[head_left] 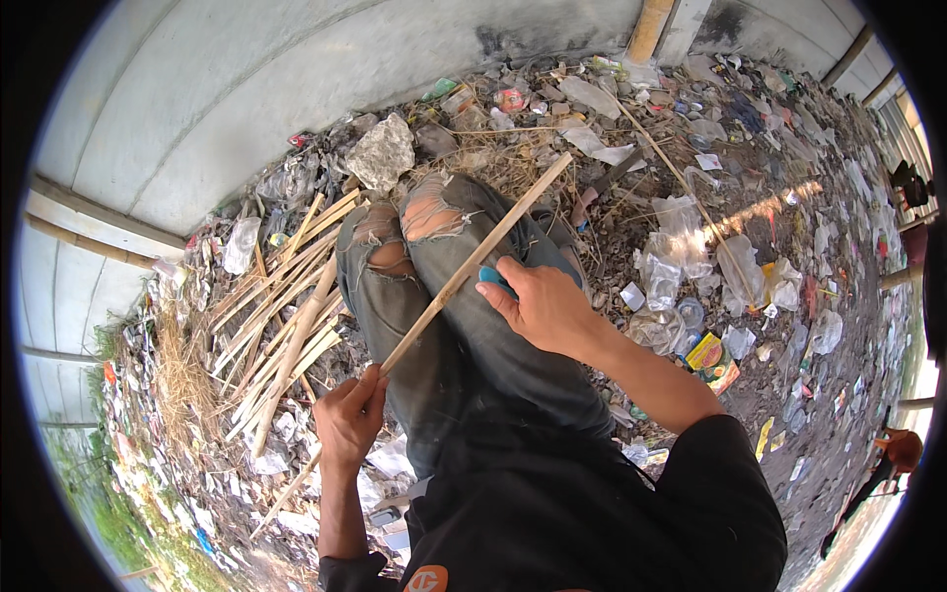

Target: The person sits on the ground and uses a small knife to shave and sharpen a thin wooden stick. They hold the stick against their leg and repeatedly scrape the blade along its length to remove bark and shape the wood.

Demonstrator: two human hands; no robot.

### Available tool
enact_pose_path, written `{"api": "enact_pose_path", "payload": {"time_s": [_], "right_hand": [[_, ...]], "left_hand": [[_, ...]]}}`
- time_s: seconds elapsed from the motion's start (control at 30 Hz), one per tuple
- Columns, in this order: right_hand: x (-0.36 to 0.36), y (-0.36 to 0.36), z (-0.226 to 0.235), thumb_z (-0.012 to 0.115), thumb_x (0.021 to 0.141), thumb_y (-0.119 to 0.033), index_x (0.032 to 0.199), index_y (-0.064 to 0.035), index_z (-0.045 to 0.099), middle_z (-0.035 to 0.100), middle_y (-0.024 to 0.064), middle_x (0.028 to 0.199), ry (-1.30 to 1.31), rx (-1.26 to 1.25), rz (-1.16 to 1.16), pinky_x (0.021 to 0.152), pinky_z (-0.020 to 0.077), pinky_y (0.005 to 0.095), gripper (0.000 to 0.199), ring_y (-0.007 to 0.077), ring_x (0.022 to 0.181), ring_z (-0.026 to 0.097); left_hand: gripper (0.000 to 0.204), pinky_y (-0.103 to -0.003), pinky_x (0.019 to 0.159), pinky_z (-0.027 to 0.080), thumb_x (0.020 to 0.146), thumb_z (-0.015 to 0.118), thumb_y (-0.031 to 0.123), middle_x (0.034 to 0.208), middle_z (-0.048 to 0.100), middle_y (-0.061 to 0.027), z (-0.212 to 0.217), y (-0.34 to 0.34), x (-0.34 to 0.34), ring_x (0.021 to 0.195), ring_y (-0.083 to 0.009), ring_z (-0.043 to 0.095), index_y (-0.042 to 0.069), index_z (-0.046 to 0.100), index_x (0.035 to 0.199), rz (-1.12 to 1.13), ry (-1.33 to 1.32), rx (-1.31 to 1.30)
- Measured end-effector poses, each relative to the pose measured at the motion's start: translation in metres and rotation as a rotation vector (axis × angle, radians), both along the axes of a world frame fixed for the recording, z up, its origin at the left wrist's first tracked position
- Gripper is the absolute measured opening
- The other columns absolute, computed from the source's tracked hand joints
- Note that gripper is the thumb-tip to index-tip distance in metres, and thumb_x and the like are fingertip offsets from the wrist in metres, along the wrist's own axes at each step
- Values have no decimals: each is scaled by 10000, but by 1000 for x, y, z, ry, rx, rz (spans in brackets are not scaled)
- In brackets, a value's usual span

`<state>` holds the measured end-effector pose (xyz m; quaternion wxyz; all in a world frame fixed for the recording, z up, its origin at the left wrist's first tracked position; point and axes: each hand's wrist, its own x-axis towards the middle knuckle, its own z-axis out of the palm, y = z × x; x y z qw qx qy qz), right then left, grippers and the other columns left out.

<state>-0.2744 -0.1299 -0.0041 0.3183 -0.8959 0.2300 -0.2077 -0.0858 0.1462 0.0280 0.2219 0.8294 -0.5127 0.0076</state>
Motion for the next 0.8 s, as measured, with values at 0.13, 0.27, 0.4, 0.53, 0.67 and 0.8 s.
{"api": "enact_pose_path", "payload": {"time_s": [0.13,0.27,0.4,0.53,0.67,0.8], "right_hand": [[1,-83,0,562,1115,-401,1028,0,609,654,260,704,103,-47,-292,607,496,533,413,483,681,651],[5,-63,2,541,1116,-441,1023,3,631,659,273,725,101,-17,-138,633,504,563,462,509,732,667],[9,-47,7,532,1120,-450,1037,5,654,660,265,730,112,23,-101,643,501,557,479,504,728,664],[-2,-91,-3,526,1129,-434,1066,3,664,620,218,684,121,77,-166,621,488,484,463,428,650,636],[6,-29,1,510,1108,-505,1106,-29,670,695,266,744,240,-39,7,668,534,581,502,491,750,699],[-6,-106,-15,493,1116,-511,1085,-29,677,694,248,730,117,74,-186,648,536,577,516,490,721,695]], "left_hand": [[183,-398,489,428,934,816,117,614,586,-98,15,0,-3,482,-238,574,51,808,1104,-10,-19,16],[165,-420,478,444,921,826,157,621,594,-80,11,-11,-7,483,-271,596,100,809,1075,-8,-33,10],[159,-426,473,445,926,824,173,612,586,-75,9,-10,-5,471,-273,591,122,805,1076,-3,-14,-15],[159,-422,494,443,938,809,155,627,585,-96,22,-18,-13,511,-280,607,88,797,1082,-18,-62,70],[154,-435,493,445,935,808,161,636,589,-95,22,-33,-19,517,-299,614,101,795,1077,-38,-61,22],[157,-442,489,471,943,805,215,626,579,-66,21,-31,-20,517,-306,626,130,776,1072,-41,-107,24]]}}
